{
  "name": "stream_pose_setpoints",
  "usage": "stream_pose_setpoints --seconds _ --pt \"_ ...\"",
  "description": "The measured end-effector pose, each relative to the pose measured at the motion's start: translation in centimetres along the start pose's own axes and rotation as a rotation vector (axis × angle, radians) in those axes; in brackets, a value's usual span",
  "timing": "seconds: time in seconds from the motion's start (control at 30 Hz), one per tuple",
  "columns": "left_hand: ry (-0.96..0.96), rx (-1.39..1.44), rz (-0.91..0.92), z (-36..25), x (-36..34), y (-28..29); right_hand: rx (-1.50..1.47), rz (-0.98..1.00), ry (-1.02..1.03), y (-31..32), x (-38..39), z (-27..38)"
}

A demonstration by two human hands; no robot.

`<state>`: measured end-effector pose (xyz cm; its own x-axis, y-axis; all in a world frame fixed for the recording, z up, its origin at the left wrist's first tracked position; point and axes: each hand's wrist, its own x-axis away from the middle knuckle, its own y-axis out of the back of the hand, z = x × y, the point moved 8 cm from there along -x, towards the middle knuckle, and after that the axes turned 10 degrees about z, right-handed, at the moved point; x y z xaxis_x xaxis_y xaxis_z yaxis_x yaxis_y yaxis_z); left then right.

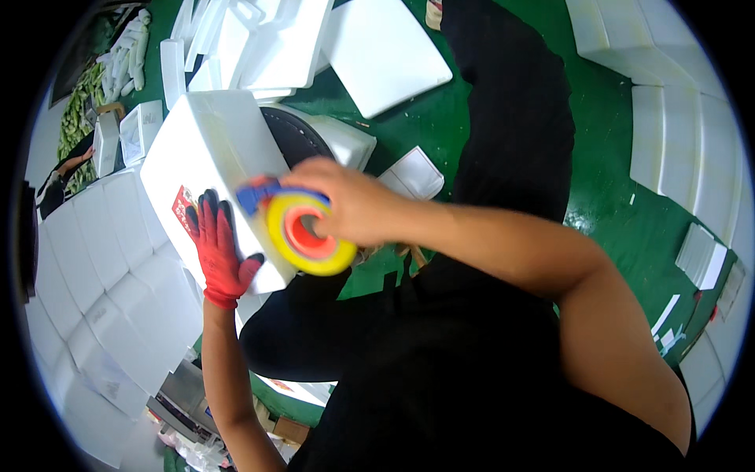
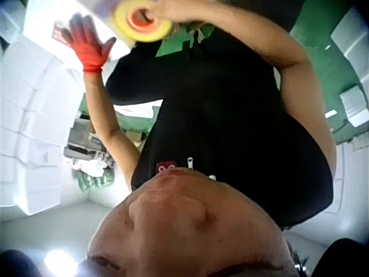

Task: The person prepares a tape dispenser and applies yellow packing tape to secure the lids of multiple white polystyrene foam boxes filled with produce, placing each box on a low rotating turntable to facilitate taping all sides.

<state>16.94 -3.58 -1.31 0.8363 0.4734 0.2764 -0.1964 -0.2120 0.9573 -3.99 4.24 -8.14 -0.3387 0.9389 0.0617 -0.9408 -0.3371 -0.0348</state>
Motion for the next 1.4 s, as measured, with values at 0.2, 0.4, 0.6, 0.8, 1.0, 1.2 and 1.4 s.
stream_pose_setpoints --seconds 0.2,0.4,0.6,0.8,1.0,1.2,1.4 --pt "0.128 0.078 -0.112 -0.1 -1.0 -0.4 -0.181 0.126 -0.18 -3.7 9.9 -0.9" --pt "1.051 0.667 -0.6 3.7 -2.9 0.9 -0.211 -0.032 -0.176 -2.5 13.3 -1.7" --pt "-0.07 -0.17 -0.139 -1.4 0.1 2.6 -0.143 -0.08 -0.06 -1.7 13.6 -1.5" --pt "-0.098 -0.009 -0.053 -1.5 1.7 -1.6 -0.196 -0.147 -0.111 -1.0 14.4 -1.6" --pt "0.62 0.074 -0.237 -1.3 -3.4 -0.7 -0.202 -0.25 -0.144 -0.4 17.3 -2.3" --pt "1.111 0.255 -0.311 3.5 -7.4 1.0 -0.169 -0.141 -0.12 -1.6 19.5 -2.2" --pt "1.187 0.334 -0.299 4.5 -8.0 1.7 -0.166 -0.113 -0.107 -1.9 19.5 -1.9"
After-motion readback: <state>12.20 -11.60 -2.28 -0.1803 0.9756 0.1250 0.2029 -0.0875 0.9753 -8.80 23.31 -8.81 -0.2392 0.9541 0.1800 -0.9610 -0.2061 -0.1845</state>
